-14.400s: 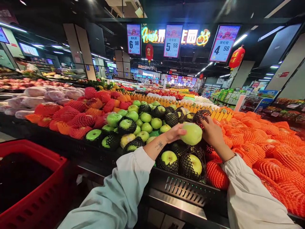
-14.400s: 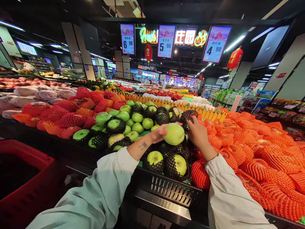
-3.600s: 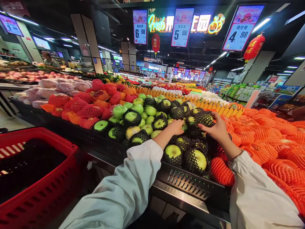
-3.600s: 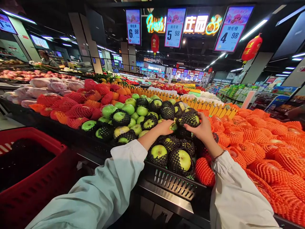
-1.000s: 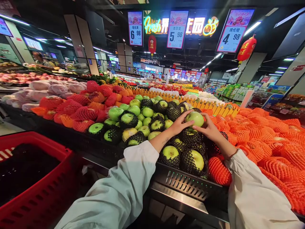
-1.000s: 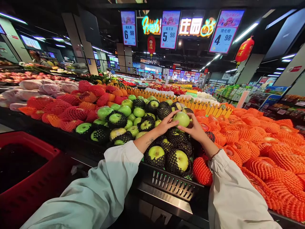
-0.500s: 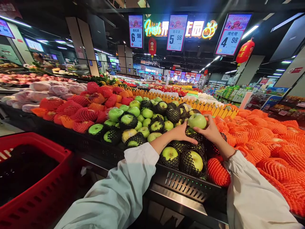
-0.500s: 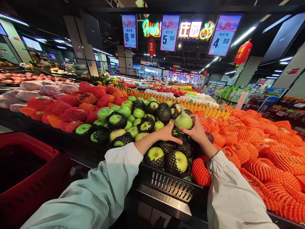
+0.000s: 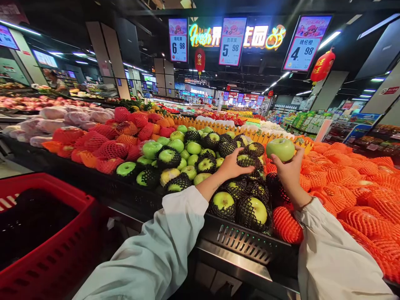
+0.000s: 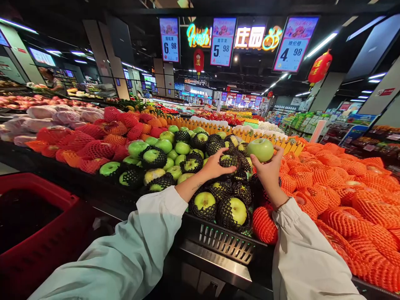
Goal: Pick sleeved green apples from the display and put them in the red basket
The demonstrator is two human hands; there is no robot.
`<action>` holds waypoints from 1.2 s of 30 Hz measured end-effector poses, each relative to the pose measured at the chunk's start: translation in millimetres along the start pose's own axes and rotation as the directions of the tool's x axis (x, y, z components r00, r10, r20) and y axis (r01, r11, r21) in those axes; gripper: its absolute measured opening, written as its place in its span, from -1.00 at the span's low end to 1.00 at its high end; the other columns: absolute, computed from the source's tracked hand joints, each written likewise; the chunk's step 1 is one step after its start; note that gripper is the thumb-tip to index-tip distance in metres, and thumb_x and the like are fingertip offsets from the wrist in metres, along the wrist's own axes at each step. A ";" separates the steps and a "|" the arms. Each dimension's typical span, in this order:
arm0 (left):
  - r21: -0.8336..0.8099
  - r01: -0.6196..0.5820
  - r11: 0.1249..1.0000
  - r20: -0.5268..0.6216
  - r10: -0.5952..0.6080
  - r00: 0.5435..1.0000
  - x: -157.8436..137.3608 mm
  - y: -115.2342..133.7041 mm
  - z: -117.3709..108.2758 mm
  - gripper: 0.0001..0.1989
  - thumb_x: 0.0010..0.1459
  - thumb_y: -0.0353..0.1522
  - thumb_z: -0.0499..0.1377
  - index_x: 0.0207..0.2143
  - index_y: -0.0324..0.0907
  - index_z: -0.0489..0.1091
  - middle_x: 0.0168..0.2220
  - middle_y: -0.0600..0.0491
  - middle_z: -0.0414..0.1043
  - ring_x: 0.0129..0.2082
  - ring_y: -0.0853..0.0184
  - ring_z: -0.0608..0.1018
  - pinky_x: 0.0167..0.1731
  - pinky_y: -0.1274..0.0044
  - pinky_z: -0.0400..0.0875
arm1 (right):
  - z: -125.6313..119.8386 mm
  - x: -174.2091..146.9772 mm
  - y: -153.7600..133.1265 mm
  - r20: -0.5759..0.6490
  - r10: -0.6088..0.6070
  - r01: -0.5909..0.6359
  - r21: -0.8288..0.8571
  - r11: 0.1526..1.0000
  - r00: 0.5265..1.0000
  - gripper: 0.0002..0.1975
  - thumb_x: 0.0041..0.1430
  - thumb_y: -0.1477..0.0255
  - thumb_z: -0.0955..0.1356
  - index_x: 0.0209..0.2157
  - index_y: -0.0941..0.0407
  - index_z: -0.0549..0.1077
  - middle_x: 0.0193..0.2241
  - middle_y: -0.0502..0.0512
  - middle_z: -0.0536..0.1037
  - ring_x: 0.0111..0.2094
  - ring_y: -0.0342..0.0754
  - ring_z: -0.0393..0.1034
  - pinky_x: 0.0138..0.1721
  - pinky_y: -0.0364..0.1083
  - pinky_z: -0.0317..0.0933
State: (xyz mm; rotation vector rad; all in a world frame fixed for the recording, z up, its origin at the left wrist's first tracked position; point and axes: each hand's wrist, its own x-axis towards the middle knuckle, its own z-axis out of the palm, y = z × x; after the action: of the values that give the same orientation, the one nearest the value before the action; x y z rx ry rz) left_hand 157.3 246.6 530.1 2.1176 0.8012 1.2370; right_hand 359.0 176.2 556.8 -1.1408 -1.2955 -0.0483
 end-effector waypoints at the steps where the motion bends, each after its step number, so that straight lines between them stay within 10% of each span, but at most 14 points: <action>1: -0.007 -0.006 1.000 -0.096 0.005 0.995 1.5 -0.6 -2.2 -0.16 -0.03 -0.14 0.41 0.24 -0.14 0.18 0.11 -0.09 0.44 0.09 0.14 0.50 0.13 0.38 0.36 | -0.3 0.2 -0.2 -0.022 0.004 -0.004 -0.001 1.000 1.000 -0.20 -0.05 -0.01 0.48 0.02 0.08 0.06 -0.07 0.33 0.38 -0.05 0.28 0.43 -0.21 0.09 0.45; 5: 0.147 -0.050 0.988 -0.268 0.089 0.959 7.6 -8.2 -6.4 -0.16 -0.05 -0.24 0.42 0.23 -0.17 0.14 0.19 -0.16 0.27 0.21 0.12 0.37 0.24 0.39 0.23 | -0.1 0.3 -2.9 -0.019 -0.019 0.018 -0.054 0.998 1.000 -0.23 -0.05 -0.03 0.46 0.00 0.08 0.07 -0.06 0.33 0.38 -0.03 0.29 0.42 -0.11 0.13 0.42; 15: 0.561 -0.033 0.827 0.137 -0.054 0.989 10.1 -19.9 9.5 -0.26 0.01 -0.24 0.37 0.22 -0.16 0.21 0.16 -0.08 0.27 0.13 0.08 0.39 0.16 0.39 0.29 | 1.5 -1.9 -11.0 -0.011 -0.021 0.021 -0.010 1.000 1.000 -0.23 -0.14 0.04 0.50 -0.04 0.06 0.08 -0.09 0.29 0.38 -0.03 0.28 0.40 -0.08 0.16 0.38; 36: 0.739 -0.070 0.670 0.271 -0.202 0.941 8.4 -15.6 10.8 -0.39 0.11 -0.21 0.28 0.15 -0.27 0.26 0.13 -0.20 0.40 0.19 -0.02 0.35 0.11 0.25 0.35 | 4.1 -1.4 -8.3 0.011 -0.049 0.048 0.059 0.997 0.999 -0.23 -0.21 0.11 0.55 -0.08 0.04 0.11 -0.26 0.11 0.39 -0.29 0.10 0.42 -0.35 0.01 0.37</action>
State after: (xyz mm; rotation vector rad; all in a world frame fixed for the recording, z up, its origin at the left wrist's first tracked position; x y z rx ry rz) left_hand 166.9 261.4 519.1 2.7911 1.3749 0.4748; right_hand 350.6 174.2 560.4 -1.0607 -1.3271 -0.0389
